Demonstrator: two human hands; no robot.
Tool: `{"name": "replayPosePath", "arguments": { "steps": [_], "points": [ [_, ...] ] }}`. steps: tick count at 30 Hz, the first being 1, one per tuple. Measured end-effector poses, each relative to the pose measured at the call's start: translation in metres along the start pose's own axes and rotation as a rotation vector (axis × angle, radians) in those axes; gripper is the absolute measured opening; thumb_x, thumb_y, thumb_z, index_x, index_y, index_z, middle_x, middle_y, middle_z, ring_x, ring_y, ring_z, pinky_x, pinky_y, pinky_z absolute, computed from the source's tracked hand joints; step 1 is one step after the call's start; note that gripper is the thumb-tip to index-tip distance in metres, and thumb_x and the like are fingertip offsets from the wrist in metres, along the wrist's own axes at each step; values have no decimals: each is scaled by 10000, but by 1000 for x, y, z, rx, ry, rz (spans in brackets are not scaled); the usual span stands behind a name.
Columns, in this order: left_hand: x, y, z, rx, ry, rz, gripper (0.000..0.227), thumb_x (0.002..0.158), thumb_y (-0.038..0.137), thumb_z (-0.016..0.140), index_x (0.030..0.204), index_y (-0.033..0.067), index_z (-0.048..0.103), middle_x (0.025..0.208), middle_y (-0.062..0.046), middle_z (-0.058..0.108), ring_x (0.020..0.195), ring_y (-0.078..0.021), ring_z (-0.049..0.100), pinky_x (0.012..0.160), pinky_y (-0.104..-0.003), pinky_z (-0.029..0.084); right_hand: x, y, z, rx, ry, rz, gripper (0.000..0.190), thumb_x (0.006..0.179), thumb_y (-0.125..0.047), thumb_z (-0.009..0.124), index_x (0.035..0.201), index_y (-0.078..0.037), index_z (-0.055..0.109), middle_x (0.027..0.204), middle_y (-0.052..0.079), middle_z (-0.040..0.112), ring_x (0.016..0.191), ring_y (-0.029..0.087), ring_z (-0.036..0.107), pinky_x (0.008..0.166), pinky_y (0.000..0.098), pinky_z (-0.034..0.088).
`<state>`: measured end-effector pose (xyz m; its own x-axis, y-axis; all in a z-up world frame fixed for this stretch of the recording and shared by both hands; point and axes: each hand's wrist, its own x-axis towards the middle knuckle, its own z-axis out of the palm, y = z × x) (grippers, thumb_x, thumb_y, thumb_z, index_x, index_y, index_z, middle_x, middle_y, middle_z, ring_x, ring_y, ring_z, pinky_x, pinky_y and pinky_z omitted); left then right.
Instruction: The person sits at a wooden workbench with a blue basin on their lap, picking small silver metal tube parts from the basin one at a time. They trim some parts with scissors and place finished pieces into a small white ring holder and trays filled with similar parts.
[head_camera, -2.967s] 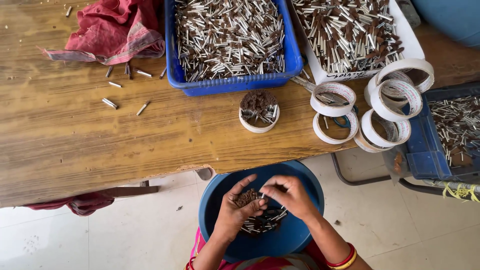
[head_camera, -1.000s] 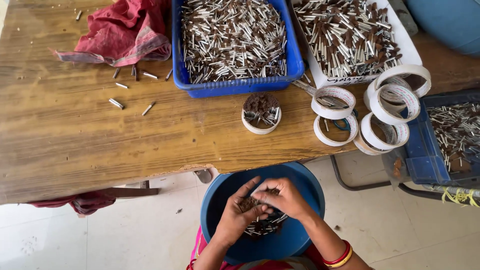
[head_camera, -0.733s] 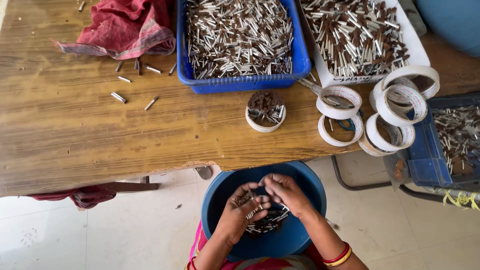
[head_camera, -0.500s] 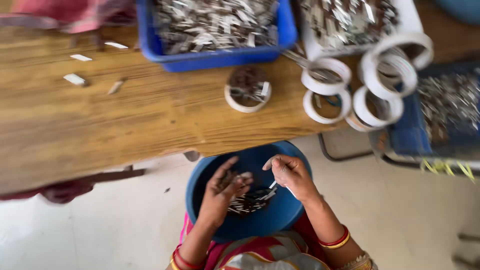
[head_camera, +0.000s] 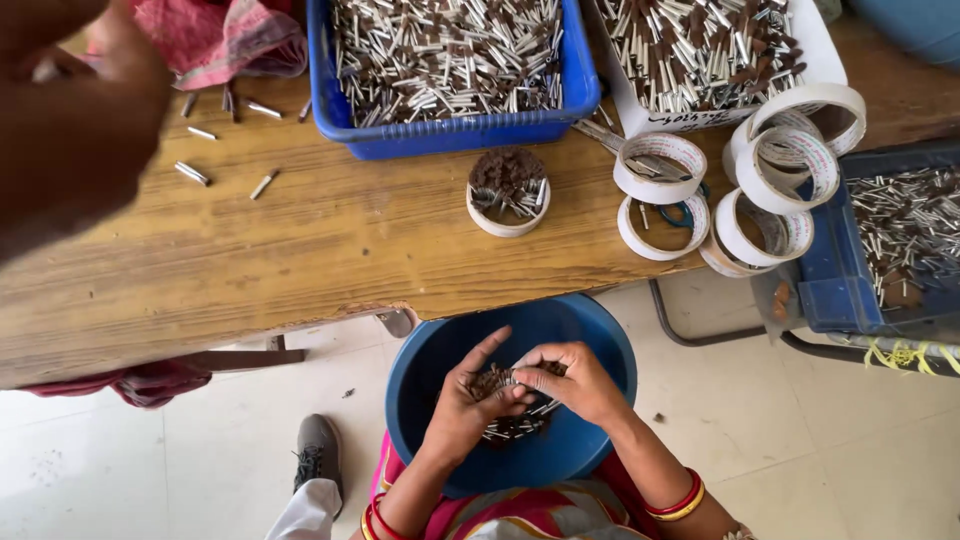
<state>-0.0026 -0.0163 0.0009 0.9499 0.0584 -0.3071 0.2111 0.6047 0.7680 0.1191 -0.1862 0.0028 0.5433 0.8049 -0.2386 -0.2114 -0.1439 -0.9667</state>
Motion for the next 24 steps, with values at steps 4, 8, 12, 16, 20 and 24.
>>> {"name": "replayPosePath", "arguments": {
  "steps": [4, 8, 12, 16, 20, 24],
  "points": [
    [-3, 4, 1, -12, 17, -30, 706, 920, -19, 669, 1556, 109, 391, 1054, -128, 761, 901, -168, 748, 785, -285, 633, 10, 26, -13, 178, 235, -124, 237, 1007, -228, 683, 945, 0, 674, 744, -32, 562, 646, 41, 496, 575, 215, 392],
    [2, -37, -18, 31, 32, -22, 443, 969, 12, 688, 1396, 18, 570, 1005, -127, 763, 855, -172, 730, 737, -289, 615, 16, 28, -7, 723, 303, 184, 248, 994, -281, 654, 846, -124, 533, 643, -91, 437, 485, 10, 353, 434, 174, 246],
    [-8, -10, 24, 378, 22, 192, 275, 952, 22, 731, 1224, 4, 698, 963, -104, 776, 822, -185, 741, 717, -319, 611, 25, 33, 4, 940, 212, 163, 250, 1005, -313, 654, 861, -143, 540, 650, -78, 453, 491, 17, 370, 452, 182, 282],
    [-8, -1, 38, 906, 37, 487, 241, 893, 68, 742, 1134, 65, 733, 932, -114, 743, 803, -295, 733, 689, -396, 591, 34, 51, 8, 1157, 108, 271, 250, 1019, -345, 615, 885, -147, 542, 676, -47, 477, 537, 54, 430, 495, 200, 363],
    [-11, -7, 26, 1127, 5, 656, 200, 884, 91, 715, 1083, 108, 731, 890, -114, 708, 787, -336, 701, 688, -438, 571, 32, 54, 10, 1205, 110, 255, 229, 1024, -337, 566, 915, -136, 557, 723, -20, 515, 627, 77, 521, 507, 202, 399],
    [-11, 2, 27, 1214, -24, 778, 302, 853, 57, 677, 1144, 120, 722, 877, -110, 689, 796, -321, 696, 707, -432, 572, 31, 41, 29, 1156, 208, 416, 242, 989, -361, 530, 912, -133, 561, 727, 16, 548, 645, 121, 544, 589, 249, 467]
  ]
}}
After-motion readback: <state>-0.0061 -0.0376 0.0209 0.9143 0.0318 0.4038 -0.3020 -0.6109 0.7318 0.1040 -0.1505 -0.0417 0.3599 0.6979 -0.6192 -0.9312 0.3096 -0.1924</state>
